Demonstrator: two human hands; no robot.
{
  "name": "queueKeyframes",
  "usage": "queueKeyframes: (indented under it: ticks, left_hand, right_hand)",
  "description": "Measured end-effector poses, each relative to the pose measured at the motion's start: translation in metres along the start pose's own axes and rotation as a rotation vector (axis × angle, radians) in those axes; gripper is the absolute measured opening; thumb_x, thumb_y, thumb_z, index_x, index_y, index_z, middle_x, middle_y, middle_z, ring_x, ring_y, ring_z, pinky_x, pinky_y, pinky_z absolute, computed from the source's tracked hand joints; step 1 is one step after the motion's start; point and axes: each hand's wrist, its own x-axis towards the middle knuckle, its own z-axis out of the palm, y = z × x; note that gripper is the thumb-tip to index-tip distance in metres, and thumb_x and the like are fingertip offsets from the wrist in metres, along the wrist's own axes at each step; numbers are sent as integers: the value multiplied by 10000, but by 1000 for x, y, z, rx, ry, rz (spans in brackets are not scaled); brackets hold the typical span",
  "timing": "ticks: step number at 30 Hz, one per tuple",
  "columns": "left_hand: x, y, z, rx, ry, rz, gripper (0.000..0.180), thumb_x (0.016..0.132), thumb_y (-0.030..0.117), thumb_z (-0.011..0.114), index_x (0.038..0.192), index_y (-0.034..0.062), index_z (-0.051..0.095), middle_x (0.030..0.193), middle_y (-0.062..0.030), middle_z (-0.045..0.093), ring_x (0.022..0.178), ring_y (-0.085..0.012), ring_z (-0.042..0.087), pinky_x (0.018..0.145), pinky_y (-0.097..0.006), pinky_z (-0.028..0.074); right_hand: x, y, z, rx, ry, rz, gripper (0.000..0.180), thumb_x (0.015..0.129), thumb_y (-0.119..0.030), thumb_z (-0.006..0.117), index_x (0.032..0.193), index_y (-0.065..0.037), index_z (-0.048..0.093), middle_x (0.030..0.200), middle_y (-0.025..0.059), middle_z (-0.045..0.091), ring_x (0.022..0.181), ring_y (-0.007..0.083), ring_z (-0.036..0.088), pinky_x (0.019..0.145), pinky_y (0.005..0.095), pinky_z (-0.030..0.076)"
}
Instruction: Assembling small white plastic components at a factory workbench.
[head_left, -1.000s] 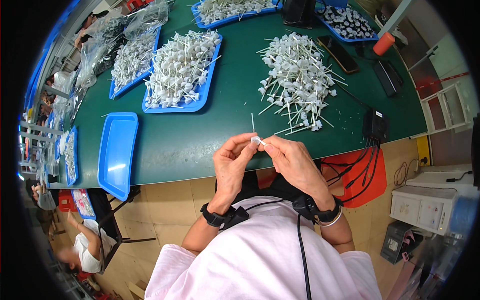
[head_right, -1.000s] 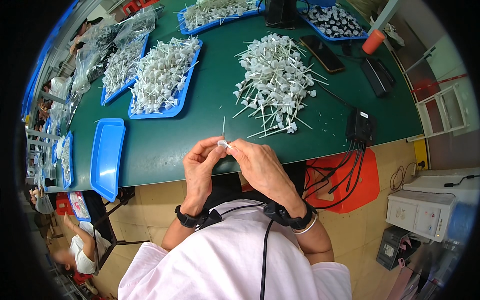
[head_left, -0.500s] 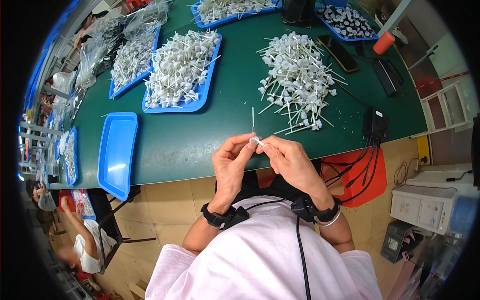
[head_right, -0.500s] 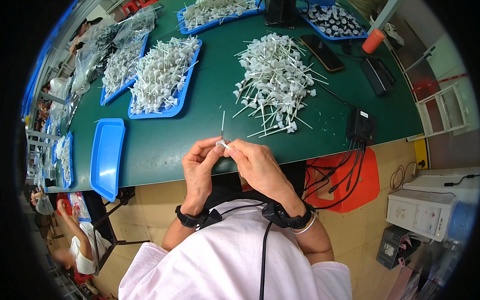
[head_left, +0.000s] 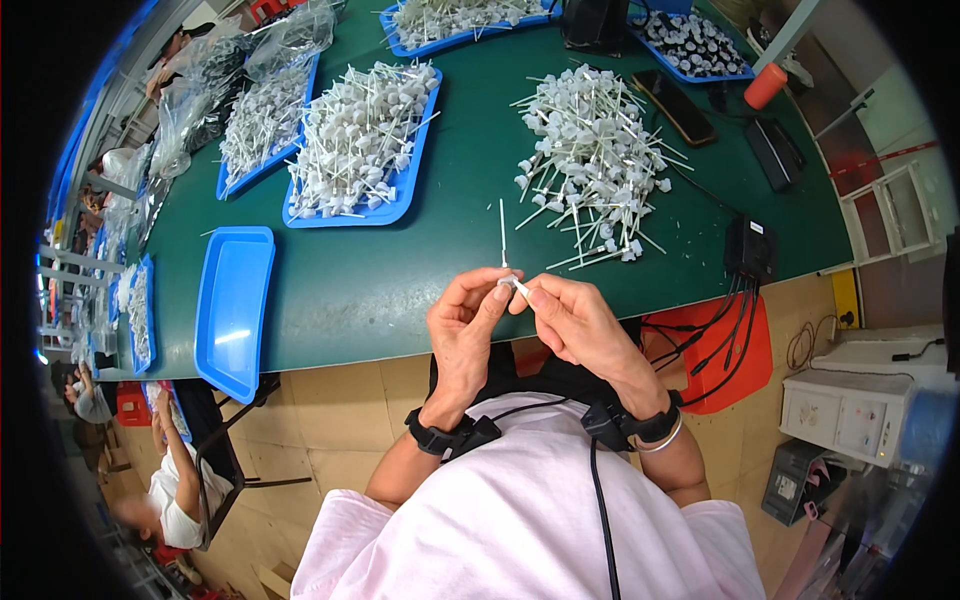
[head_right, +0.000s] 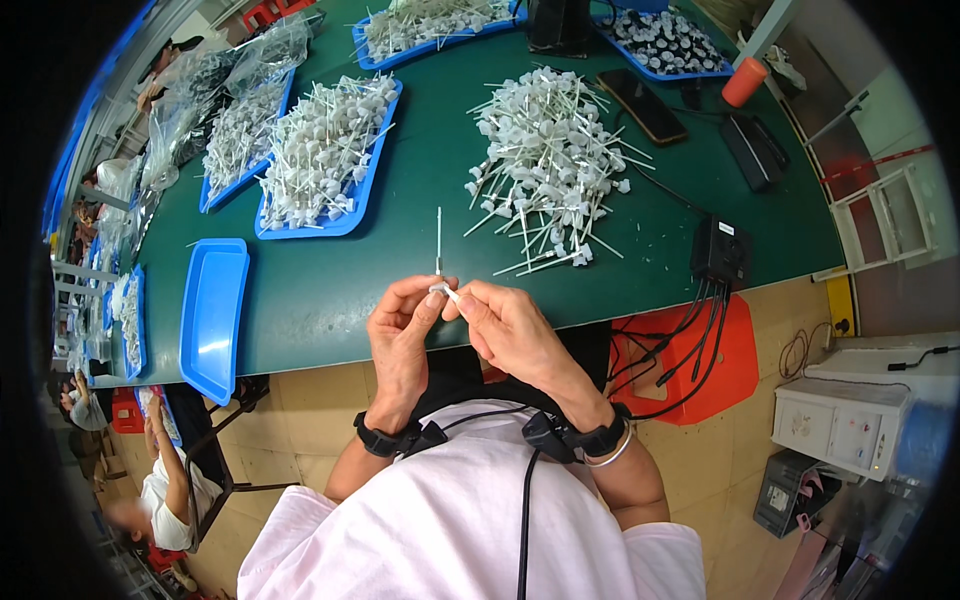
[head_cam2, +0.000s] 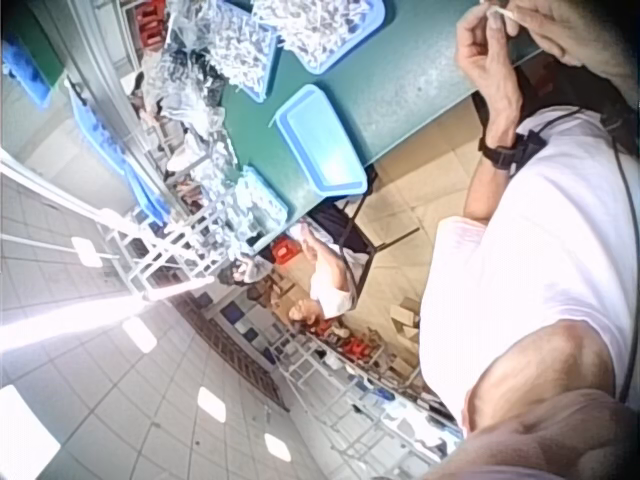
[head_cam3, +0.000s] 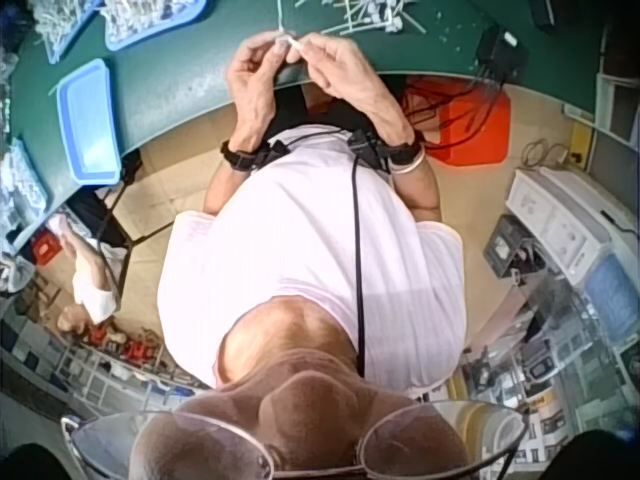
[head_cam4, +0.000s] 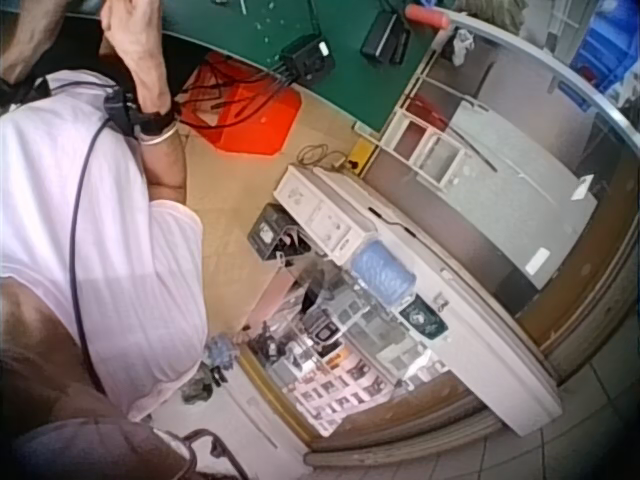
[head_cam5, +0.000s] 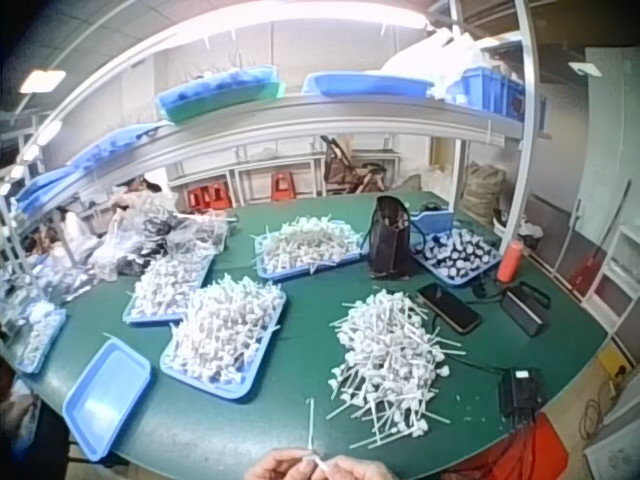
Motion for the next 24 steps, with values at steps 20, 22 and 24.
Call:
queueKeyframes:
  ticks: [20,22,24]
  left_hand:
    - [0,6,3,8,60,-71,174,935,15,669,1102,-31,664,1015,-139,730,931,-153,694,878,-281,539]
    - [0,5,1,10,50,-54,172,936,15,668,1102,-28,665,1005,-133,730,929,-150,693,870,-274,536]
    - [0,3,-1,36,34,-27,172,936,16,670,1102,-27,667,1002,-129,730,926,-146,691,858,-265,532]
  right_hand:
    - [-5,-12,10,-410,121,-88,306,1056,-236,446,1055,10,627,581,92,544,507,190,554,522,358,442]
    - [-4,-13,11,-421,130,-104,286,1051,-225,457,1033,13,617,591,116,549,514,225,563,525,373,442]
    - [-3,-15,12,-438,141,-122,265,1042,-208,475,995,20,600,610,160,562,528,293,583,529,400,439]
